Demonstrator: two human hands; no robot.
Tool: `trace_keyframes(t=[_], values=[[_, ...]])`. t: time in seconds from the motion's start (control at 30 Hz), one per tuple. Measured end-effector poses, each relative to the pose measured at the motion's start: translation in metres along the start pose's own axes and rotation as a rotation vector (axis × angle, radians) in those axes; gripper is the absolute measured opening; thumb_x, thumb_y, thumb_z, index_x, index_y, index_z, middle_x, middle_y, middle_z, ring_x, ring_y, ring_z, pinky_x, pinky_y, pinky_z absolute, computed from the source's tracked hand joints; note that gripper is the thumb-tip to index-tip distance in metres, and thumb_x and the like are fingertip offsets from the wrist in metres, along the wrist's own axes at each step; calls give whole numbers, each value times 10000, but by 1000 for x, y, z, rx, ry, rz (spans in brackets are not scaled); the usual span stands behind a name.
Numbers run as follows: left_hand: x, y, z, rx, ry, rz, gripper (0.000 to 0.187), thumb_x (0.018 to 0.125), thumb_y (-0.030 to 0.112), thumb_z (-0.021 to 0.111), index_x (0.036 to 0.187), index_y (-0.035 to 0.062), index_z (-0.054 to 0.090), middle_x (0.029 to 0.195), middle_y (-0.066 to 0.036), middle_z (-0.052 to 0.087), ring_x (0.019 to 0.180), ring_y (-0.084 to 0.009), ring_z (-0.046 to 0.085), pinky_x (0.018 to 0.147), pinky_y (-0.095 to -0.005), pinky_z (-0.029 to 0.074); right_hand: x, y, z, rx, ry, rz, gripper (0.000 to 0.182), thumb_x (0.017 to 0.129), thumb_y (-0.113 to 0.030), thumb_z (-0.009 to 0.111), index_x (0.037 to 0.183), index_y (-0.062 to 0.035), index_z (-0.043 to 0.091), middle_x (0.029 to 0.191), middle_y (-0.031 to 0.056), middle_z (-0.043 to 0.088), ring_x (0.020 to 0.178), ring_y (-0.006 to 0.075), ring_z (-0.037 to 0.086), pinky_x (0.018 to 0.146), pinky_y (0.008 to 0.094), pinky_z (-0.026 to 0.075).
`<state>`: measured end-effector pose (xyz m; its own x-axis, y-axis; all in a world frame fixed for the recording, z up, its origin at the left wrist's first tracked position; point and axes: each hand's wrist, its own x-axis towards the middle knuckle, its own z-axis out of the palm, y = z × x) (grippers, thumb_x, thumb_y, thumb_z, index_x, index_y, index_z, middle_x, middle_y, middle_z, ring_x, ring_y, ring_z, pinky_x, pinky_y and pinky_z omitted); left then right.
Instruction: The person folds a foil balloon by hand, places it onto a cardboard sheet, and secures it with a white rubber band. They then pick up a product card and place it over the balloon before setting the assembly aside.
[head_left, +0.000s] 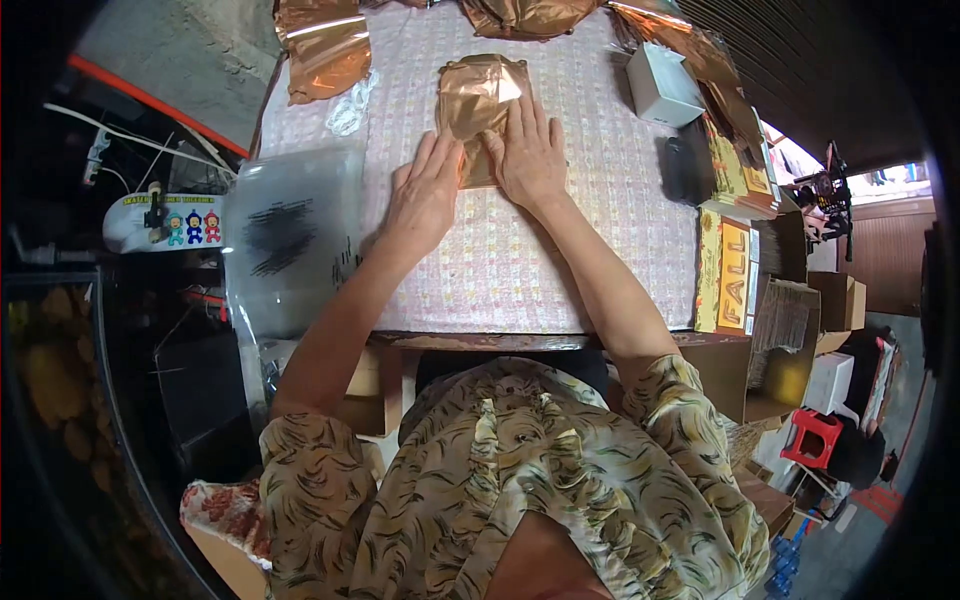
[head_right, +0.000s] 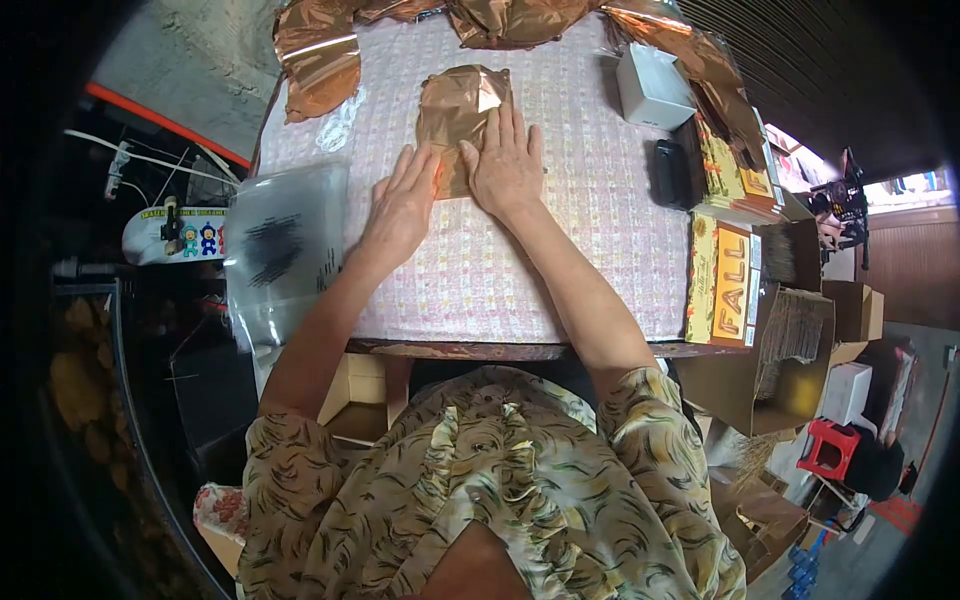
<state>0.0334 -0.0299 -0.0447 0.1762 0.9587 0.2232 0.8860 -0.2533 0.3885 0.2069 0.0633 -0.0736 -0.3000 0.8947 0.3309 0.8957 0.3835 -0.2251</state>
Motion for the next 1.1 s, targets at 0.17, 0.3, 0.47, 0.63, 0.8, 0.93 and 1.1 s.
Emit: trace_keyframes(t=[0.17,0.3,0.47,0.63,0.8,0.93,1.1], values=[[-1,5,-2,122,-50,-48,489,1036,132,470,1514,32,429,1641,-128,331,1520,-333,292,1186,-620,177,29,21,-7,172,53,93,624,921,-242,656,1464,-15,452,1498,198,475,1355,367,460,1131,504,357],[-1,2,0,107,-58,-53,492,1040,139,456,1521,40,423,1643,-129,328,1524,-329,282,1184,-643,155,73,28,-34,110,-113,309,560,811,-267,754,1293,-32,595,1421,204,574,1344,343,519,1094,501,415],[1,5,-4,116,-98,-74,534,1023,97,492,1545,45,395,1645,-126,334,1539,-327,254,1195,-624,146,121,56,-18,242,-223,362,450,738,-346,840,970,23,728,1029,229,734,967,351,719,832,439,562],[0,0,1,101,-73,-52,527,1002,86,493,1522,36,424,1646,-132,325,1530,-343,265,1189,-638,143,135,55,-17,197,-301,360,474,711,-380,871,895,41,753,919,233,750,858,355,747,762,419,581],[3,-1,-1,-93,21,-65,578,984,133,575,1513,6,381,1590,-207,371,1486,-360,332,1188,-576,207,134,72,7,487,-181,335,289,742,-245,898,865,-17,769,766,121,736,634,178,655,599,352,516],[4,-6,0,-154,162,-66,654,948,164,657,1496,-31,358,1532,-266,410,1424,-393,402,1168,-514,286,131,75,-1,501,-168,366,231,751,-181,900,832,-13,764,710,62,702,557,121,563,515,319,444],[4,-9,0,-150,209,-19,723,922,173,704,1497,-57,330,1481,-293,459,1376,-416,453,1126,-484,368,125,66,-34,900,-416,507,212,781,-184,889,797,-22,753,661,30,666,495,114,520,455,298,373]])
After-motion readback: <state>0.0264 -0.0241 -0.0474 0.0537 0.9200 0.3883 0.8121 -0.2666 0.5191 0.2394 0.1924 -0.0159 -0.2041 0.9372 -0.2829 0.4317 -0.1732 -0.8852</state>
